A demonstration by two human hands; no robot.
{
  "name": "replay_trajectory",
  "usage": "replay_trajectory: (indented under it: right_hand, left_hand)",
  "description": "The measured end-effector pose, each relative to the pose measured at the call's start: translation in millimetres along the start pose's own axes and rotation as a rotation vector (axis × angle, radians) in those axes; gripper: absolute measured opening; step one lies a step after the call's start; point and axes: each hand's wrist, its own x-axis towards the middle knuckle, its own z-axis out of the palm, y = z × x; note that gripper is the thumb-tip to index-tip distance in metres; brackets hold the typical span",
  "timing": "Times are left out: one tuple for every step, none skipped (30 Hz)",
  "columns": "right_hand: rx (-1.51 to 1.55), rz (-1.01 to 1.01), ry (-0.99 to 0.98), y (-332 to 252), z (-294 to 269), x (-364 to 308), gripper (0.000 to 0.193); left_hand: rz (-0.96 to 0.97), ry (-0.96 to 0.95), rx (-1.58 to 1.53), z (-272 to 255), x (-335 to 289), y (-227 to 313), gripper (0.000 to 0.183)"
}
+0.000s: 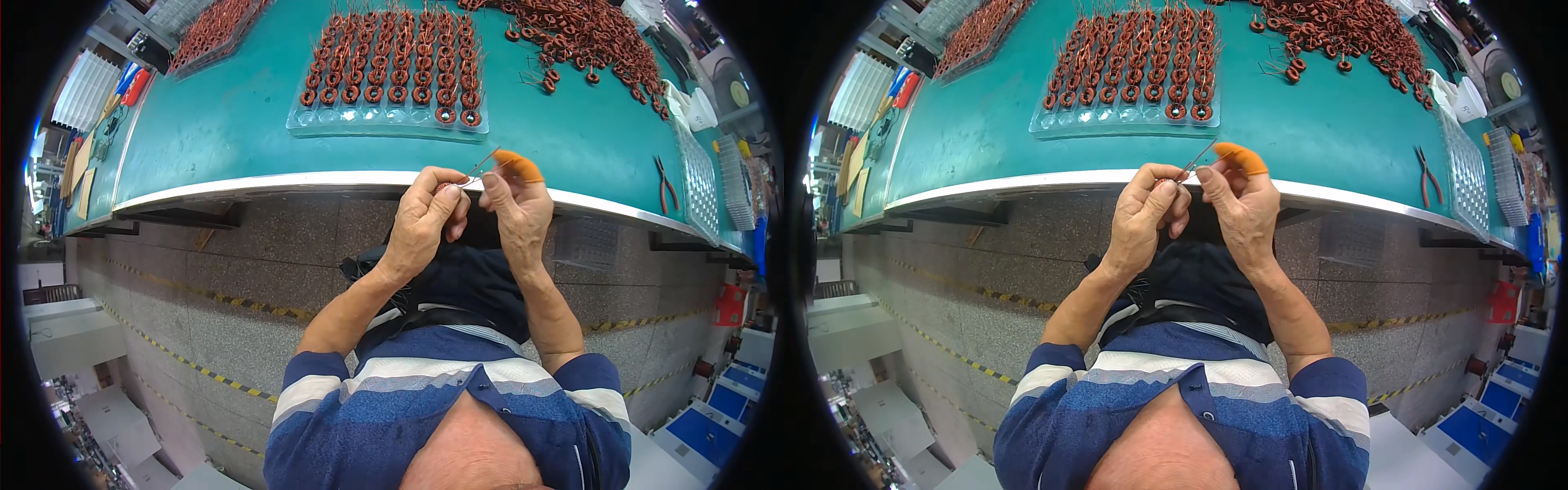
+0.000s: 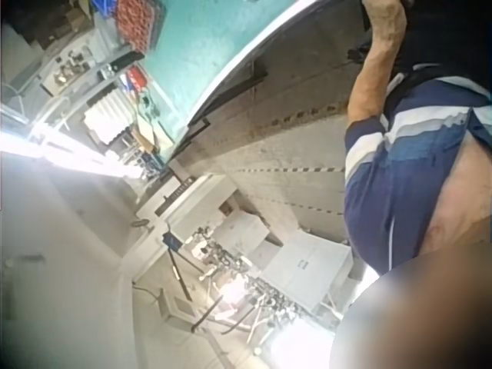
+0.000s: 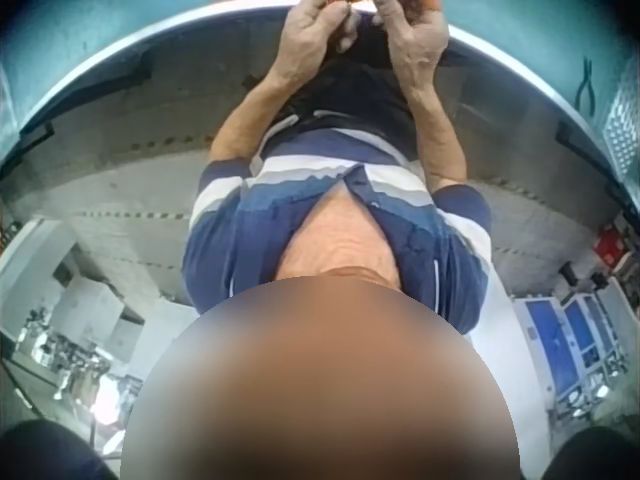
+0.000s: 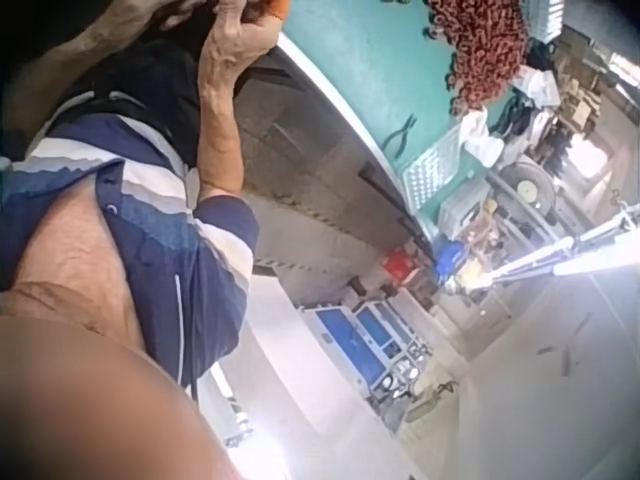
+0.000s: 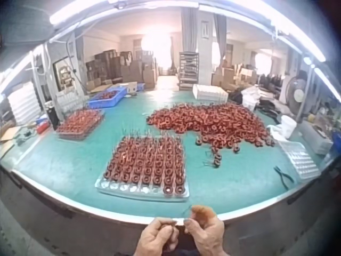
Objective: Inspecting and organizing copper wire coils into a plastic tray on a factory workbench.
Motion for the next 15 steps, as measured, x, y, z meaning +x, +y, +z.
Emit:
replay_trajectory:
  right_hand:
    - [-0.029, -0.096, 0.078, 1.5, -0.1, -0.6, 0.031]
    - [-0.059, -0.192, 0.154, 2.1, -0.8, -1.7, 0.031]
    - [-0.090, -0.233, 0.179, 1.0, -2.4, -3.7, 0.029]
    - [-0.091, -0.231, 0.177, 1.2, -5.2, -3.0, 0.029]
    - [-0.278, -0.368, 0.112, 0.7, -7.7, -2.4, 0.028]
    - [-0.466, -0.504, 0.043, -0.4, -8.3, -2.5, 0.027]
    - [-0.520, -0.525, 0.022, -2.5, -6.8, -4.2, 0.026]
    - [-0.520, -0.526, 0.021, -2.4, -5.1, -3.8, 0.026]
    - [-0.502, -0.495, 0.018, -2.3, -3.8, -3.3, 0.026]
    - [-0.483, -0.463, 0.014, -2.2, -3.0, -2.8, 0.025]
    - [-0.483, -0.463, 0.012, -2.0, -3.0, -2.6, 0.025]
    - [-0.494, -0.481, 0.007, -1.8, -3.3, -2.4, 0.025]
    - [-0.504, -0.498, 0.002, -1.6, -3.3, -2.1, 0.025]
    - [-0.504, -0.497, 0.002, -1.3, -3.0, -2.1, 0.025]
    - [-0.518, -0.495, 0.000, -1.0, -2.6, -2.1, 0.025]
  left_hand:
    - [-0.021, 0.019, -0.004, 0.2, 0.0, 1.2, 0.019]
    - [-0.021, 0.022, -0.005, 0.3, -0.2, 1.8, 0.019]
    - [-0.032, 0.021, -0.024, 0.0, -0.1, 2.4, 0.019]
    - [-0.044, 0.019, -0.043, -0.3, 0.2, 2.5, 0.019]
    - [-0.046, 0.019, -0.044, -0.8, 0.2, 1.5, 0.019]
    - [-0.058, 0.010, -0.079, -1.5, 0.2, 0.2, 0.018]
    - [-0.069, 0.001, -0.114, -1.8, -0.3, -0.8, 0.018]
    - [-0.068, 0.001, -0.114, -0.9, -0.3, -1.0, 0.018]
    - [-0.071, -0.007, -0.135, 0.5, -0.6, -1.5, 0.017]
    - [-0.075, -0.014, -0.156, 1.4, -0.8, -1.7, 0.017]
    - [-0.074, -0.012, -0.157, 1.6, -0.9, -1.6, 0.017]
    - [-0.086, -0.010, -0.161, 1.7, -0.9, -1.2, 0.017]
    - [-0.098, -0.007, -0.165, 1.7, -1.1, -1.0, 0.017]
    - [-0.098, -0.006, -0.166, 1.4, -1.5, -0.9, 0.017]
    - [-0.098, -0.007, -0.165, 1.0, -2.0, -0.8, 0.017]
